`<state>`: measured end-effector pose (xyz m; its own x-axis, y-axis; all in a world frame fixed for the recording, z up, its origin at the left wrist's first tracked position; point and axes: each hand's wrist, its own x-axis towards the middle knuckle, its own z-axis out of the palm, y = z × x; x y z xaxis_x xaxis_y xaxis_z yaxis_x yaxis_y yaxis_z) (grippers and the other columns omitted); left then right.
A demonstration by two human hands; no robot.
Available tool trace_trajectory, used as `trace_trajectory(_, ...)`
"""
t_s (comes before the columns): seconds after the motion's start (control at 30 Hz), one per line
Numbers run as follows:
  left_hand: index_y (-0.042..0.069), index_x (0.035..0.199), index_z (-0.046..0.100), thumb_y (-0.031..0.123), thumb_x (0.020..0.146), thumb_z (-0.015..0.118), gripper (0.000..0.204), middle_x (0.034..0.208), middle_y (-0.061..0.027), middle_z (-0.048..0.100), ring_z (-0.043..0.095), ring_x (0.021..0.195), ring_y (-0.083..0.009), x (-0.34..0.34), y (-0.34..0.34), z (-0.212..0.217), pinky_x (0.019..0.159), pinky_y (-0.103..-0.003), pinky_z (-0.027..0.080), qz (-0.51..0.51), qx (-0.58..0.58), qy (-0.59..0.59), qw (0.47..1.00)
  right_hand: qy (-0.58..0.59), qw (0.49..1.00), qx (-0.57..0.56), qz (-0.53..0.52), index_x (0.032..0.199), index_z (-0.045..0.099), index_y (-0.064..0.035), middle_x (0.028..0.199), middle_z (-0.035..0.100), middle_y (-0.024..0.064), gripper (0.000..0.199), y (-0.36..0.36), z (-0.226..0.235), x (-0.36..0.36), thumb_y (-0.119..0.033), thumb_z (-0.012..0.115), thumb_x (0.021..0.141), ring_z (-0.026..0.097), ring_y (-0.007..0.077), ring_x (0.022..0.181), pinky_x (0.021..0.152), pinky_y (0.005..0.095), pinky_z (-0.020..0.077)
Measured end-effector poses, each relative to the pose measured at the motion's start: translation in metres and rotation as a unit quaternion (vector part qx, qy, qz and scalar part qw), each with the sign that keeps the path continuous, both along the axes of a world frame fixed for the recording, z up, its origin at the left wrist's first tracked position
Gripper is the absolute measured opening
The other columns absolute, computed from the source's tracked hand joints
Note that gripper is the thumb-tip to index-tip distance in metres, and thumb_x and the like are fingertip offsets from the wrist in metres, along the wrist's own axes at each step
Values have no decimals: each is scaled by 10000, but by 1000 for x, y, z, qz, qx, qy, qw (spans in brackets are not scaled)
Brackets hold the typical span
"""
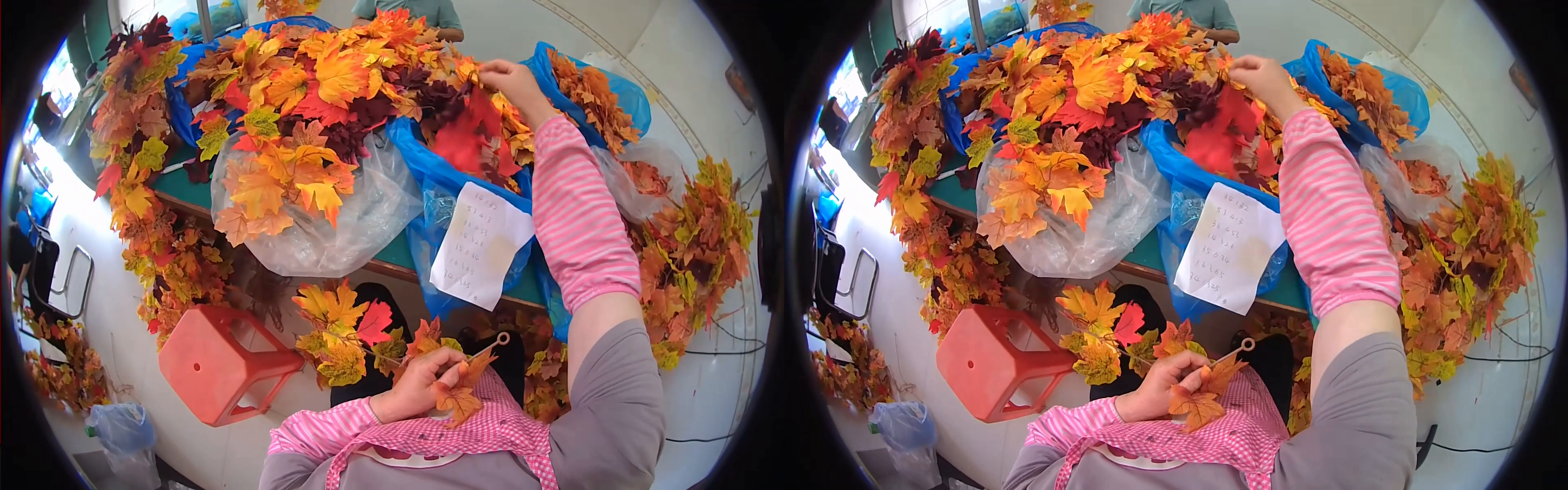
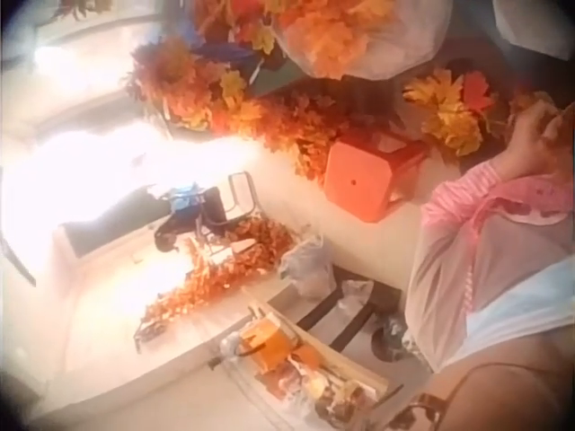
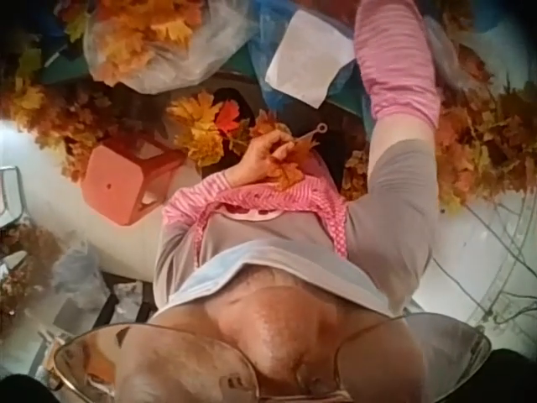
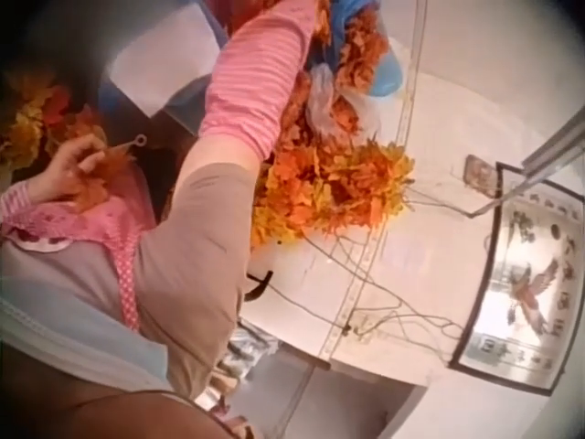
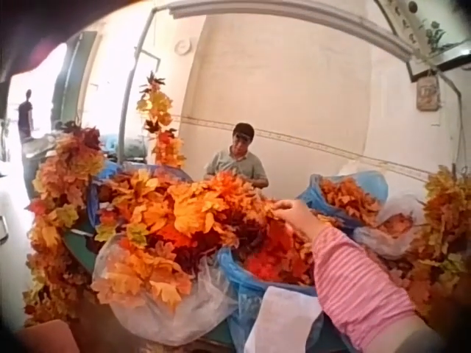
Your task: The person is manually attaching artificial maple leaves to a central stem to create a garland.
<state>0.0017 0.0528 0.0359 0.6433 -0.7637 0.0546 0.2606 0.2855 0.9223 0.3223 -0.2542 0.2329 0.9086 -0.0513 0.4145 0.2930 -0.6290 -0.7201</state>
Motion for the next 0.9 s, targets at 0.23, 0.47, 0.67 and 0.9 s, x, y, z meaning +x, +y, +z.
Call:
trace_trajectory(0.23, 9, 1042, 543, 142, 981, 528, 148, 860, 13, 573, 539, 750, -33, -5, -9, 8, 647, -190, 467, -12, -1, 21, 1000, -66, 994, -71, -49, 935, 702, -44, 785, 688, 63, 212, -7, 13, -16, -195, 662, 792, 621, 117, 753, 692, 276, 490)
trace_trajectory(0.47, 10, 1019, 571, 73, 951, 544, 96, 861, -27, 594, 567, 748, -74, -9, -12, 18, 644, -222, 475, 59, 41, -118, 990, -29, 997, 68, -4, 1005, 628, 7, 908, 664, 66, 178, -28, 6, -45, -101, 602, 866, 624, 139, 862, 798, 240, 486)
trace_trajectory(0.67, 22, 1019, 581, -1, 920, 539, 110, 861, -32, 575, 569, 735, -99, 5, -8, 36, 640, -250, 475, 185, 57, -249, 949, 14, 942, 313, 118, 982, 567, -33, 853, 630, 47, 88, -5, 9, -121, -99, 542, 928, 602, 120, 781, 747, 255, 501)
trace_trajectory(0.9, 29, 1019, 615, -83, 829, 563, 226, 1108, -130, 555, 586, 879, -190, 24, -15, 61, 766, -275, 482, 330, 63, -460, 822, 49, 961, 221, 156, 1012, 571, -33, 904, 613, 19, 105, 28, -8, -183, -85, 568, 920, 577, 73, 815, 758, 211, 473)
